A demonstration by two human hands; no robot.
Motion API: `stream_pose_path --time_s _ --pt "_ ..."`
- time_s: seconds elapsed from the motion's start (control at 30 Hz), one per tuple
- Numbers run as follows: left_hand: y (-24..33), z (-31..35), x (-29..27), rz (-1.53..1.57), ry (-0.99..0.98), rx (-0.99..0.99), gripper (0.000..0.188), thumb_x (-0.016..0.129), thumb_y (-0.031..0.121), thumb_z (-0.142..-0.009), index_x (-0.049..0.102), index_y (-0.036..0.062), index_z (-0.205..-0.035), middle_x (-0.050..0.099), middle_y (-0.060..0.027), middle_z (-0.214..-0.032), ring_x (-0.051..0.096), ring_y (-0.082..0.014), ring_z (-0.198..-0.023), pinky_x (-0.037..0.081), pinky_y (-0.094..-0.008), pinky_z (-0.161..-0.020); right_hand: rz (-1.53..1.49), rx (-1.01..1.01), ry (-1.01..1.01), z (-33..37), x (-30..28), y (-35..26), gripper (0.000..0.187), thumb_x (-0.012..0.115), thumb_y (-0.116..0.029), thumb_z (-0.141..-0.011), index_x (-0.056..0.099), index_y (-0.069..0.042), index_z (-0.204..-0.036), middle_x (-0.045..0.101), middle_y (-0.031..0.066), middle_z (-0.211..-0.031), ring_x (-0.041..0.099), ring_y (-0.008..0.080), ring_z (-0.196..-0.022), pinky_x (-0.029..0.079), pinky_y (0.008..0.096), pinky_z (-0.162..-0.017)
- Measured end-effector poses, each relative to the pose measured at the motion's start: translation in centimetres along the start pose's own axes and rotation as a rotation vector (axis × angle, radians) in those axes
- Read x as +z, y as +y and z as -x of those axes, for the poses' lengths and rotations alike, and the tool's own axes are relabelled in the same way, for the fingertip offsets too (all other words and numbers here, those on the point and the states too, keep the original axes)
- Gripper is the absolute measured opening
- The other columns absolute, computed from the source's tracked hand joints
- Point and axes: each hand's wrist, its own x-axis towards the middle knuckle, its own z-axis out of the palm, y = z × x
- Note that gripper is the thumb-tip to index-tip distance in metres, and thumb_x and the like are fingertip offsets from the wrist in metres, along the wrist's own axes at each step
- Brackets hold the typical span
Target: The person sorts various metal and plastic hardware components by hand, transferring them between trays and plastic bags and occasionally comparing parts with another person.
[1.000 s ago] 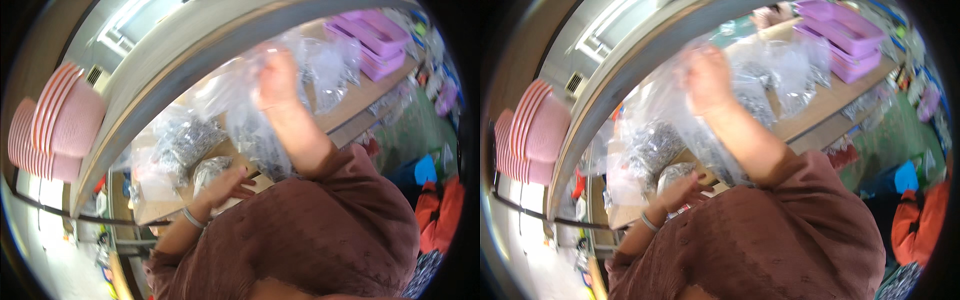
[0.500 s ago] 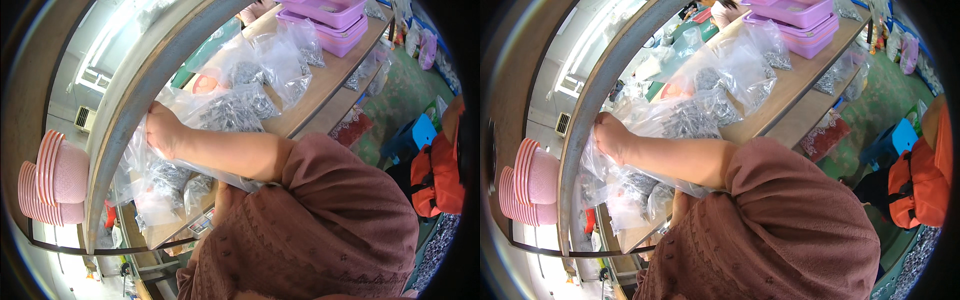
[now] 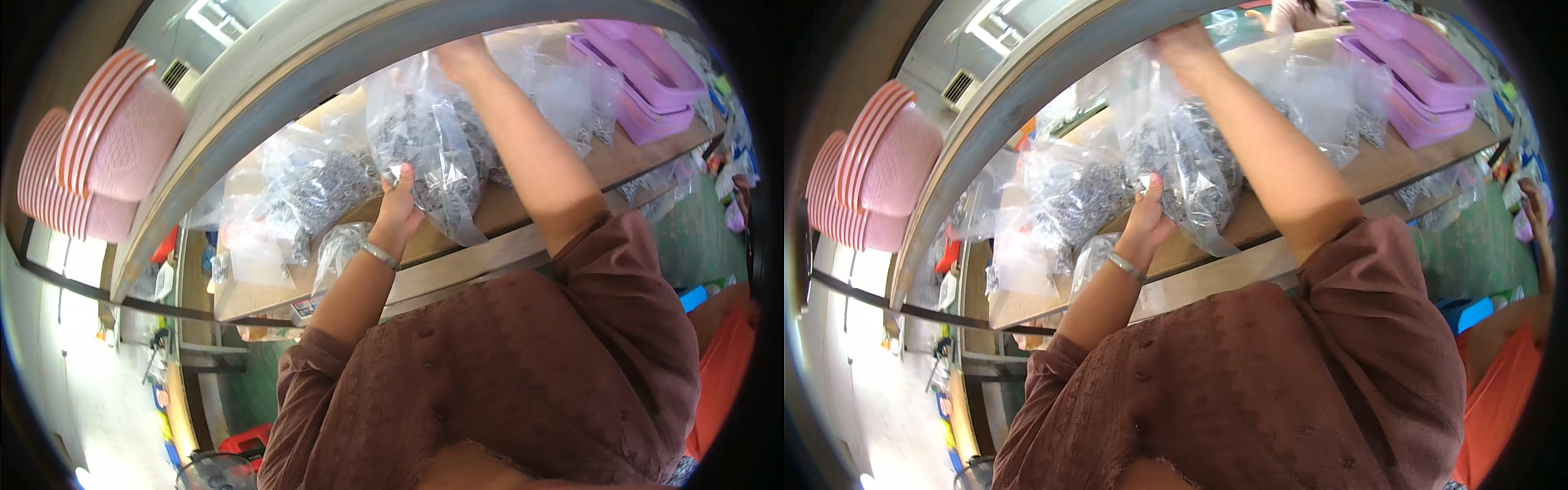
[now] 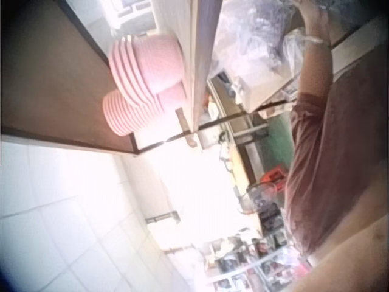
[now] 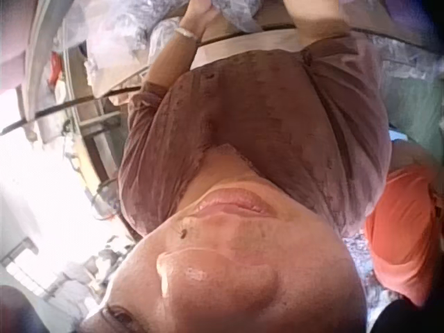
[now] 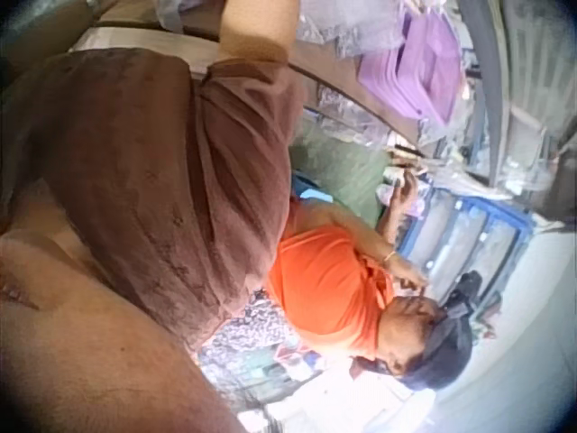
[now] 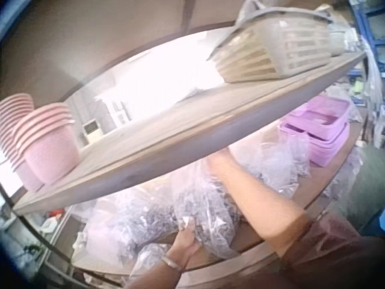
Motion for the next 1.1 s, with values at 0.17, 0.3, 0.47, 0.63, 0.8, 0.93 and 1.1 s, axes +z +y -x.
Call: stream_pose_path --time_s 0.17,0.3,0.47,0.63,0.8,0.93,1.1 --pt "0.6 -0.1 -1.5 -0.272 0.064 -0.024 0.059 0.054 0.029 -0.084 0.015 0.0143 -0.126 0.04 -0.011 -0.121 0.047 -0.0293 -0.104 0.041 -0.0508 -0.081 0.665 0.131 0.126 -2.5 -5.5 4.2 0.032 0.057 -0.022 -0.075 0.055 0.003 -0.094 0.055 0.007 -0.068 0.05 0.0141 -0.064 0.041 0.0286 -0.057" --pt "2.5 4.2 -2.2 -0.559 0.082 -0.05 0.082 0.061 0.024 -0.079 0.004 0.0061 -0.135 0.03 -0.015 -0.129 0.041 -0.0255 -0.109 0.04 -0.041 -0.081 0.672 -0.044 0.124 1.0 -4.0 2.0 0.037 0.062 -0.018 -0.071 0.053 0.003 -0.1 0.055 0.0093 -0.071 0.05 0.0146 -0.064 0.042 0.028 -0.057" --pt "9.0 12.5 -3.0 -1.075 -0.115 0.369 0.035 0.06 0.015 -0.079 0.053 -0.0029 -0.109 0.059 -0.0084 -0.094 0.055 -0.009 -0.074 0.045 -0.0216 -0.064 0.886 -0.522 0.123 7.1 -0.6 -1.8 0.029 0.061 -0.012 -0.072 0.053 0.001 -0.097 0.056 0.0089 -0.077 0.052 0.017 -0.062 0.043 0.0279 -0.057" --pt "17.6 10.8 -6.5 -0.941 0.234 0.681 0.021 0.059 0.011 -0.078 0.057 -0.0026 -0.094 0.059 -0.0047 -0.073 0.053 -0.0076 -0.057 0.044 -0.0199 -0.048 0.831 -0.648 -0.439 14.1 5.7 -2.2 0.013 0.054 -0.004 -0.075 0.054 -0.003 -0.088 0.058 0.0123 -0.086 0.058 0.027 -0.07 0.046 0.0329 -0.061" --pt "21.6 4.5 -4.6 -1.258 0.158 0.784 0.075 0.066 0.017 -0.07 0.024 -0.0035 -0.129 0.049 -0.0194 -0.109 0.058 -0.0158 -0.059 0.045 -0.0245 -0.044 1.024 -0.14 -0.573 9.1 11.0 7.1 0.031 0.046 0.001 -0.076 0.05 -0.002 -0.107 0.055 0.0189 -0.098 0.058 0.0278 -0.074 0.047 0.0329 -0.061" --pt "23.5 1.0 -2.8 -1.427 0.234 0.39 0.091 0.071 0.024 -0.064 0.014 -0.0046 -0.129 0.055 -0.0141 -0.079 0.053 -0.0147 -0.048 0.04 -0.0242 -0.037 1.223 0.317 -0.56 4.6 11.4 15.3 0.06 0.047 0.003 -0.072 0.029 -0.008 -0.128 0.048 0.0224 -0.109 0.06 0.0304 -0.078 0.05 0.0366 -0.057" --pt "23.5 -4.1 -7.2 -1.229 0.239 0.353 0.016 0.048 0.004 -0.072 0.055 -0.0024 -0.085 0.051 -0.007 -0.062 0.047 -0.0111 -0.045 0.031 -0.0209 -0.034 1.416 0.667 -0.685 2.5 11.2 20.8 0.079 0.046 0.008 -0.069 0.011 -0.017 -0.137 0.057 0.0225 -0.096 0.062 0.0273 -0.069 0.049 0.035 -0.056"
